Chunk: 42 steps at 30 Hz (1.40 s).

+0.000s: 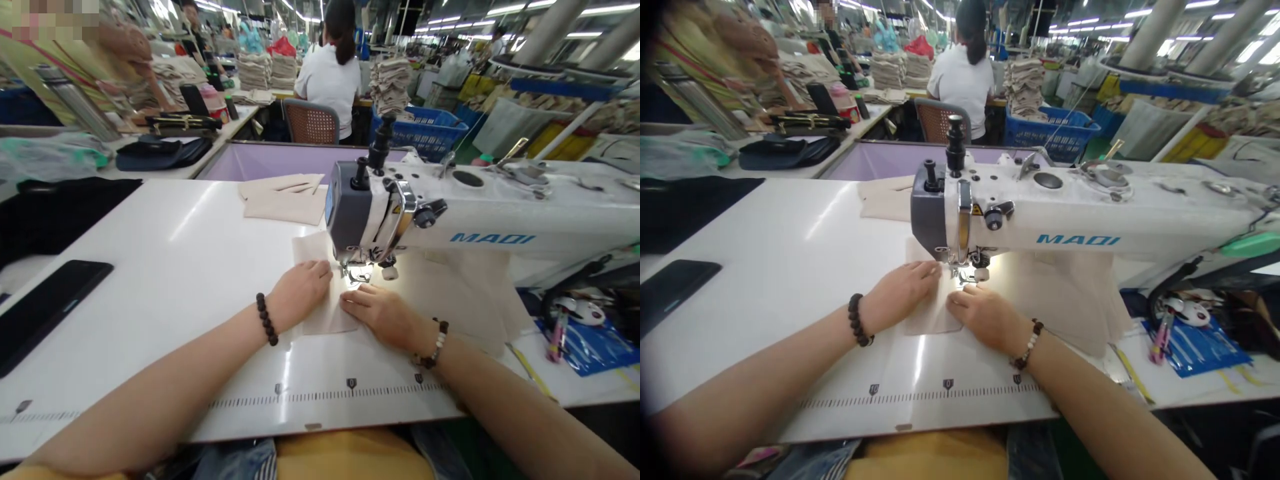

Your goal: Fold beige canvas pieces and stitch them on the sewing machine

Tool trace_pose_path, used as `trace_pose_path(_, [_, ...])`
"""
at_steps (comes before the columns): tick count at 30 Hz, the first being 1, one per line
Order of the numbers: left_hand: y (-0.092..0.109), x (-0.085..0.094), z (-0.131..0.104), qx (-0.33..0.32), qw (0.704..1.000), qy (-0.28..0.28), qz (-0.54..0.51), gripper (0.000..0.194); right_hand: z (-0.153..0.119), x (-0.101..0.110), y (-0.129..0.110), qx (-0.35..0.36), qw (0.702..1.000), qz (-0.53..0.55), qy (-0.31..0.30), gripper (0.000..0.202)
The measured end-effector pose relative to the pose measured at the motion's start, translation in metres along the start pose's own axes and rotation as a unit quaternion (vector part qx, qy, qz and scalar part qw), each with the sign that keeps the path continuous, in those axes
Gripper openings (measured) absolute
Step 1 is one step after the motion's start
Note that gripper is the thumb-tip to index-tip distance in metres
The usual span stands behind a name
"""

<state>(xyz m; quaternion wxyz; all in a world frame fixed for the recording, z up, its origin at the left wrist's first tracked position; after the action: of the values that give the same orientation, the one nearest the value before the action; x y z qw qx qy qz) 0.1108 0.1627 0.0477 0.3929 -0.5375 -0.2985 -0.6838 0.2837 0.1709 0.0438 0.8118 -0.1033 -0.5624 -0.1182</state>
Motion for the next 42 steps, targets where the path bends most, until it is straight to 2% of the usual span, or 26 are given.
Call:
trace_pose_path(4, [0.01,-0.008,0.0,-0.008,0.999,0.034,-0.04,0.026,-0.008,-0.002,0.004,-0.017,0.999,-0.007,0.046,0.029])
trace_pose_path(8, [0.005,-0.017,0.0,-0.01,0.996,0.061,-0.064,0.035,-0.01,0.0,0.007,-0.06,0.997,-0.034,0.024,0.023])
trace_pose_path(12, [0.0,-0.019,0.003,-0.011,0.995,0.063,-0.082,0.031,-0.008,0.0,0.008,-0.089,0.996,-0.031,0.001,0.021])
trace_pose_path(28, [-0.007,-0.016,0.009,-0.028,0.993,0.061,-0.101,0.029,-0.004,-0.003,0.007,-0.109,0.993,-0.037,0.035,0.021])
trace_pose_path(42, [-0.01,-0.016,0.009,-0.03,0.994,0.056,-0.089,0.031,-0.004,-0.004,0.007,-0.131,0.99,-0.035,0.027,0.022])
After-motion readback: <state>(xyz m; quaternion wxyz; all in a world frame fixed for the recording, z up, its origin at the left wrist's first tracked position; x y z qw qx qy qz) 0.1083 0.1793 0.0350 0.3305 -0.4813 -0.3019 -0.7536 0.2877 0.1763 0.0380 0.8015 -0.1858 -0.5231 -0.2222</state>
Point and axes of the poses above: each hand's wrist, its own z-axis towards the middle knuckle, its own x-axis out of the back of the hand, y = z × x, the point moved 2 cm from there along z, towards the middle knuckle, and after that the axes turned 14 degrees about y, right-handed, at the moved point
